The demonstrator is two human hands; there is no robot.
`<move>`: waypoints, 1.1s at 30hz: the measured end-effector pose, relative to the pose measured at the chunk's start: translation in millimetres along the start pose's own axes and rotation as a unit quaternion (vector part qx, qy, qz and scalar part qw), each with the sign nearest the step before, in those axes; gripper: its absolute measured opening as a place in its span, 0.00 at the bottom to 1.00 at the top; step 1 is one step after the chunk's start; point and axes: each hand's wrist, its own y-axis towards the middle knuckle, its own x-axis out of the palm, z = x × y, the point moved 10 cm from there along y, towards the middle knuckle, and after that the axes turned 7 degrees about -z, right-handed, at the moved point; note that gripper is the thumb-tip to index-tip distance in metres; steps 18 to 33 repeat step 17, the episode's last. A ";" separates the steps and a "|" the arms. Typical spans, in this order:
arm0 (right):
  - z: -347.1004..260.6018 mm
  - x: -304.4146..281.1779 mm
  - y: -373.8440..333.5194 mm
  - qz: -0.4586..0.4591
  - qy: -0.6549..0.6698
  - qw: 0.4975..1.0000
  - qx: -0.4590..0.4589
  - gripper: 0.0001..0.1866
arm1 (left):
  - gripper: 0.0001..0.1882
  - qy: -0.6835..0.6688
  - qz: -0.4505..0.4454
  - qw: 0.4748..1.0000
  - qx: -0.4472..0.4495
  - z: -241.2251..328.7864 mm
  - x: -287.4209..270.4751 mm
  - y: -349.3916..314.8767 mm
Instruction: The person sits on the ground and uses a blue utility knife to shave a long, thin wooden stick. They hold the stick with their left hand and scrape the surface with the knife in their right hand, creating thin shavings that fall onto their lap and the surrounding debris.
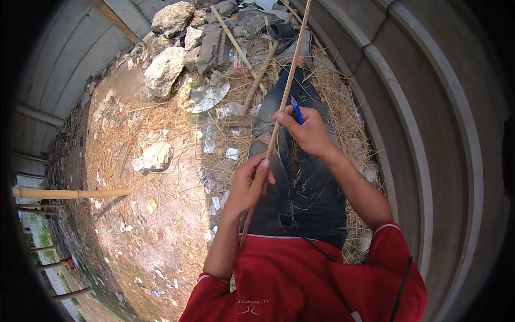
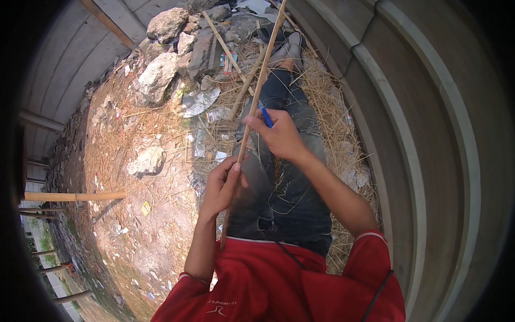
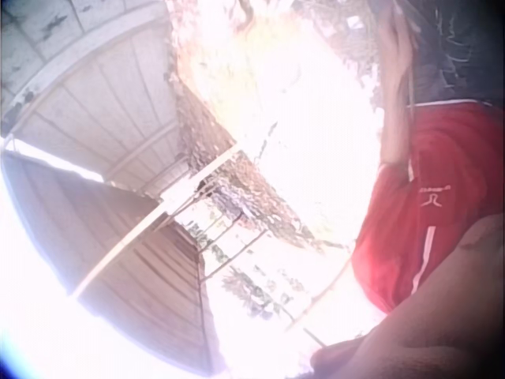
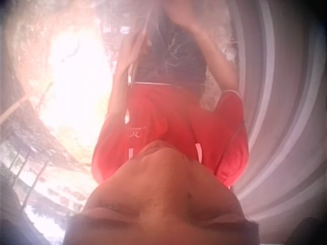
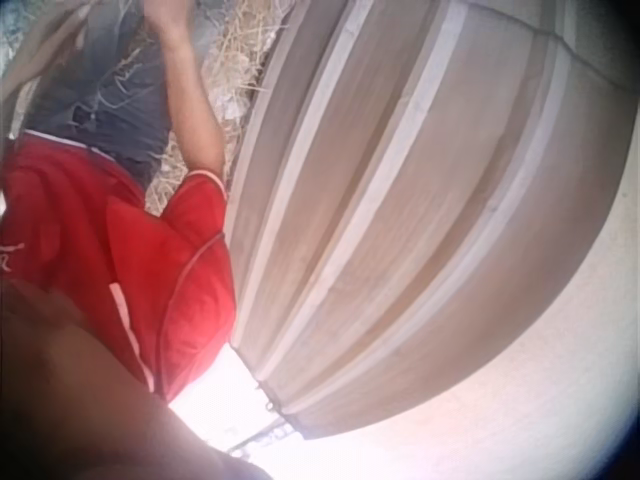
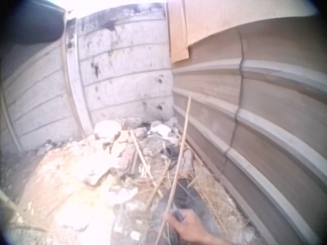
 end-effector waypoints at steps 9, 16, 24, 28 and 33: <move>-37.2 26.5 -23.8 -0.074 -0.234 0.969 -0.006 0.23 | 0.18 -0.034 0.086 0.994 0.053 -6.6 -9.8 12.4; -24.6 55.7 -46.2 -0.132 -0.382 0.915 -0.001 0.26 | 0.22 0.071 0.116 0.990 0.029 -26.2 -24.9 10.1; -18.5 54.0 -42.5 -0.155 -0.402 0.902 0.021 0.28 | 0.22 0.117 0.111 0.986 -0.034 -28.7 -26.7 5.9; -18.5 54.0 -42.5 -0.155 -0.402 0.902 0.021 0.28 | 0.22 0.117 0.111 0.986 -0.034 -28.7 -26.7 5.9; -18.5 54.0 -42.5 -0.155 -0.402 0.902 0.021 0.28 | 0.22 0.117 0.111 0.986 -0.034 -28.7 -26.7 5.9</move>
